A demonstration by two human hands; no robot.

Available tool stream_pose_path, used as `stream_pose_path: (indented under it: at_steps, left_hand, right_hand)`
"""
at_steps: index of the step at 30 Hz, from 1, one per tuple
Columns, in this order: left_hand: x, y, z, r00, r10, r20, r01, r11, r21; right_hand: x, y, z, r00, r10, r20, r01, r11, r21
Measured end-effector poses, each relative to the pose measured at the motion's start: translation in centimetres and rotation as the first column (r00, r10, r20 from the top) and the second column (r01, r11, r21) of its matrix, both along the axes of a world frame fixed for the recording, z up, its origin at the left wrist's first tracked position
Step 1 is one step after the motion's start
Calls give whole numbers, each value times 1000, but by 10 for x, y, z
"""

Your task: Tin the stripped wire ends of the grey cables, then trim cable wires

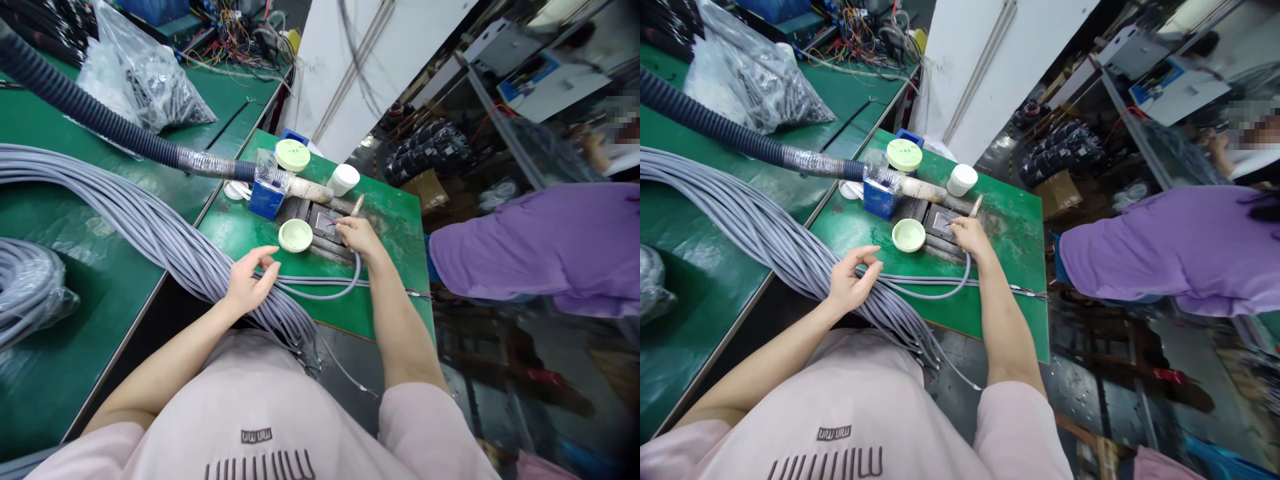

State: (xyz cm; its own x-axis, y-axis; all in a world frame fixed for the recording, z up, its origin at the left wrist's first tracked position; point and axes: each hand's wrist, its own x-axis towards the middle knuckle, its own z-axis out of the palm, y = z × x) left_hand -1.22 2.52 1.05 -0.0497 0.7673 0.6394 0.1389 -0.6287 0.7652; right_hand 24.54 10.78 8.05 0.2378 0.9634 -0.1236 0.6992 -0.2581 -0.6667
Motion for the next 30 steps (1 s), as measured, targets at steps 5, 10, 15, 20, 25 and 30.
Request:
stream_pose_path:
  at_steps: [5,10,15,20,25,30]
  left_hand:
    - [0,0,-1,1000,-1,-7,1,1000,-22]
    - [0,0,1,1000,-23,14,23,999,-37]
    - [0,-6,7,980,-154,127,174,971,-164]
    - [9,-26,15,809,-439,390,569,751,-335]
    - [17,-41,26,750,-501,433,640,715,-281]
    - [16,-42,31,698,-455,554,686,646,-335]
  right_hand:
    - [-21,-41,29,986,92,-136,-81,993,87]
    - [-59,-105,46,938,226,-262,-185,968,172]
    - [-90,-143,34,921,251,-298,-203,962,183]
    - [-113,-156,14,971,236,-36,-213,925,313]
    - [-117,-160,10,934,347,79,-355,887,294]
    - [-97,-152,28,926,366,94,-373,850,372]
